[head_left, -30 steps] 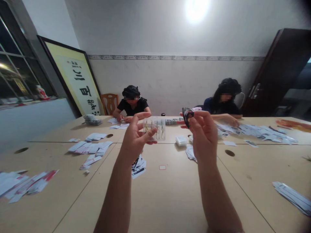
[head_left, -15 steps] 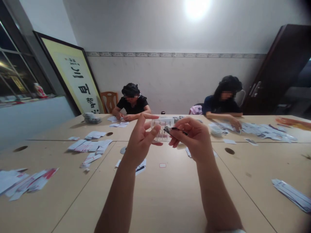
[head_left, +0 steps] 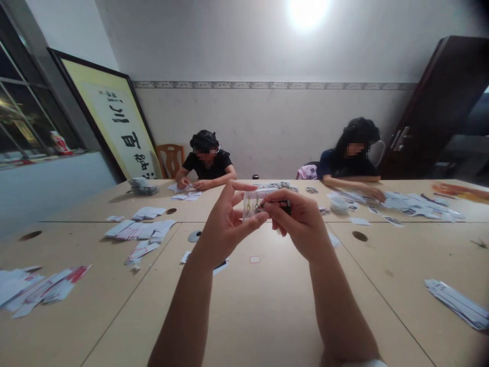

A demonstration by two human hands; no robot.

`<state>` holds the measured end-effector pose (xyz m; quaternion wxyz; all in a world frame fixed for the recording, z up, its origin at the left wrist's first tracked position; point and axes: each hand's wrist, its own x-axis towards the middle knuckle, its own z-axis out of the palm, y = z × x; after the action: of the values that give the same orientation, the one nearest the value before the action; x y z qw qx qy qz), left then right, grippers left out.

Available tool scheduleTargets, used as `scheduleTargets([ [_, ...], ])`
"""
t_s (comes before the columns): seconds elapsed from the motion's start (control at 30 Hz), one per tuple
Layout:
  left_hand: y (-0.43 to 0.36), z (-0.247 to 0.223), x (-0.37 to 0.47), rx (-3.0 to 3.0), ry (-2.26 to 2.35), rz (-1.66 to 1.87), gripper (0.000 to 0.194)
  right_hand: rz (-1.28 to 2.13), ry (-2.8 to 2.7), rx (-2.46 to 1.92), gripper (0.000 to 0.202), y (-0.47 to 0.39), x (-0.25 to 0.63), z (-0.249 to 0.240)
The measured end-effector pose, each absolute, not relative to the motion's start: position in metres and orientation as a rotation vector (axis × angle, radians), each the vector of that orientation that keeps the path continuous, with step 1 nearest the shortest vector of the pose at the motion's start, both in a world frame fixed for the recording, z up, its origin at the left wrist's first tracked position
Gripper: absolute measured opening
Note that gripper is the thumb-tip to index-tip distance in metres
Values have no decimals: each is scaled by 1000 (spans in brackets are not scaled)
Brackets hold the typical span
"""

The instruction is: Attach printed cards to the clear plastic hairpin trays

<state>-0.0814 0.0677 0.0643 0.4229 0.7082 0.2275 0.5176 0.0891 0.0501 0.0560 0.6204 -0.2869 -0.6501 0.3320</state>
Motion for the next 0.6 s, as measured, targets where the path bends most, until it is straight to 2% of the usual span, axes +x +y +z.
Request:
scheduleTargets([
  [0.43,75,64,-87,1708,535,1326,46,891,-1470,-583,11,52,94,53],
  [0.6,76,63,-87,1747,525,1344,42,904,-1459,-589,11,49,93,55],
])
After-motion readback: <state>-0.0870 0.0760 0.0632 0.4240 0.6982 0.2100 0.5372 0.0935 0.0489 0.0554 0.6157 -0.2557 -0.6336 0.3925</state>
